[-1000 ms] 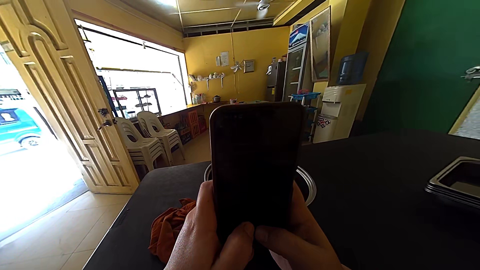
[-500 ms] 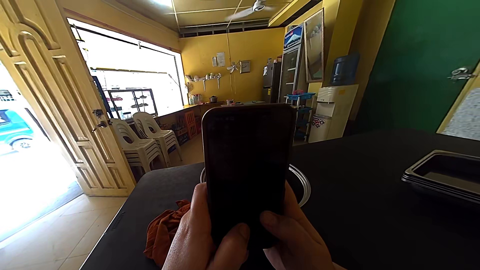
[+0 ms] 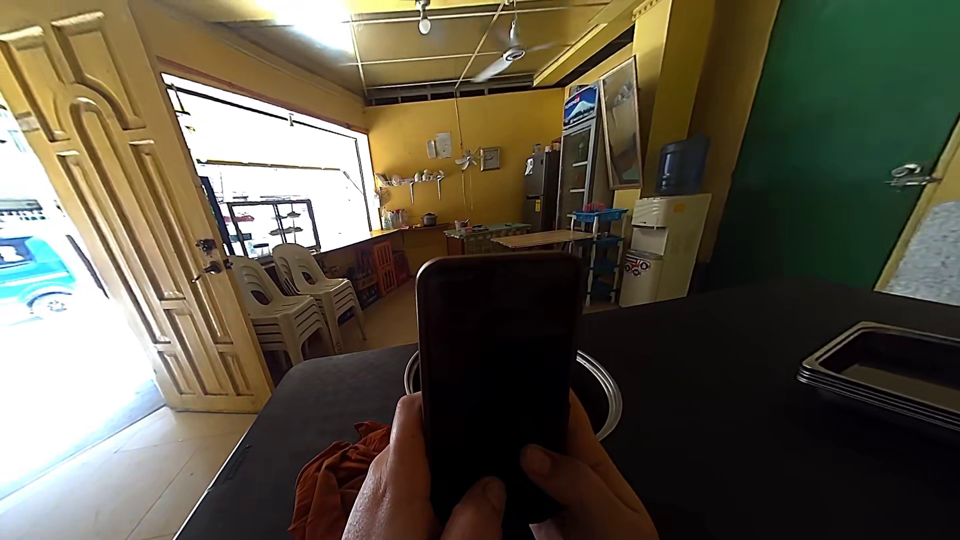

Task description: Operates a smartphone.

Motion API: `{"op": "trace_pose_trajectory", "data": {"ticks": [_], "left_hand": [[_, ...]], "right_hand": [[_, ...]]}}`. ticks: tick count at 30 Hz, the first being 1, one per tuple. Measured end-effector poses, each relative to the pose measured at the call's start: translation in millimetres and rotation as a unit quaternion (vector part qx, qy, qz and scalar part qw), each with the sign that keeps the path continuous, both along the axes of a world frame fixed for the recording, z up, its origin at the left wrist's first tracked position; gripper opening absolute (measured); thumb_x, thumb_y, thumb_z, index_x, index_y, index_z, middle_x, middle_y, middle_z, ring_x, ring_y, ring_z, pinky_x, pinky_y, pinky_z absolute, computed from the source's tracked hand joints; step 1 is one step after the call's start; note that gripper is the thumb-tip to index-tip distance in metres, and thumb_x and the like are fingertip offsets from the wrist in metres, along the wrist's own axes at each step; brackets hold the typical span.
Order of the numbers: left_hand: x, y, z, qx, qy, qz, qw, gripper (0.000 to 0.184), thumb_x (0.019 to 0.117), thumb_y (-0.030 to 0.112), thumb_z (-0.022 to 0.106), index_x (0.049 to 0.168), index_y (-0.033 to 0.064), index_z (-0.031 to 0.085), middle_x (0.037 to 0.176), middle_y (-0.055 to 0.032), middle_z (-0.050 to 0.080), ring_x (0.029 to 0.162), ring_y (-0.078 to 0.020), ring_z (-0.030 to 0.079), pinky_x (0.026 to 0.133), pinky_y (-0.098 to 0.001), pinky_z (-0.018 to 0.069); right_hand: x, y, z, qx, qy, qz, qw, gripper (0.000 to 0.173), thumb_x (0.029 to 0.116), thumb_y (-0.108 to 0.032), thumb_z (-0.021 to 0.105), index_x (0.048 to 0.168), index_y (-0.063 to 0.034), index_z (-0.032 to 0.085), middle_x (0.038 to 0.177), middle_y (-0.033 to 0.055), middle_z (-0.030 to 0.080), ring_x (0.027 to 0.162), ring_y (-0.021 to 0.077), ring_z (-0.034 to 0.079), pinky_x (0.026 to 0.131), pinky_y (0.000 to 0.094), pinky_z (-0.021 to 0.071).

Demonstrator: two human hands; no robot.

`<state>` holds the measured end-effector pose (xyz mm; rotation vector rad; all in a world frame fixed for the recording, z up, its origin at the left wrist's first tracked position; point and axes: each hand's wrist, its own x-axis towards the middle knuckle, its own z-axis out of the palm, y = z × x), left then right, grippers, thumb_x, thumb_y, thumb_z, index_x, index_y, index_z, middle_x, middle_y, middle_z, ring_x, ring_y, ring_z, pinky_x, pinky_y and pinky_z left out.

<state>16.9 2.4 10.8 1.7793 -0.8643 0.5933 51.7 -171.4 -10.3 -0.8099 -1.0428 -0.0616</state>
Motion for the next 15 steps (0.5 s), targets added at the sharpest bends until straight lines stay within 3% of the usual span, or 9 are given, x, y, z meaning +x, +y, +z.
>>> {"op": "trace_pose_trajectory", "data": {"ticks": [4, 15], "left_hand": [[-0.8, -0.6, 0.7, 0.004, -0.009, 0.006, 1.000, 0.055, 0.0982, 0.016, 0.058, 0.141, -0.0102, 0.034, 0.114, -0.0107, 0.067, 0.104, -0.0113, 0.069, 0.089, -0.0321, 0.0617], [-1.1, -0.2, 0.5, 0.006, -0.017, 0.004, 1.000, 0.055, 0.0981, 0.015, 0.058, 0.140, -0.0119, 0.035, 0.114, -0.0122, 0.067, 0.103, -0.0121, 0.070, 0.088, -0.0329, 0.0620]], "right_hand": [[1.8, -0.4, -1.2, 0.007, -0.011, 0.017, 1.000, 0.045, 0.1056, -0.012, 0.051, 0.148, -0.0223, 0.037, 0.133, 0.0025, 0.062, 0.115, 0.0145, 0.067, 0.080, 0.0290, 0.0626], [-0.1, -0.1, -1.1, 0.014, -0.017, 0.019, 1.000, 0.046, 0.1057, -0.011, 0.050, 0.149, -0.0204, 0.036, 0.135, 0.0010, 0.062, 0.119, 0.0142, 0.065, 0.086, 0.0300, 0.0615]]}}
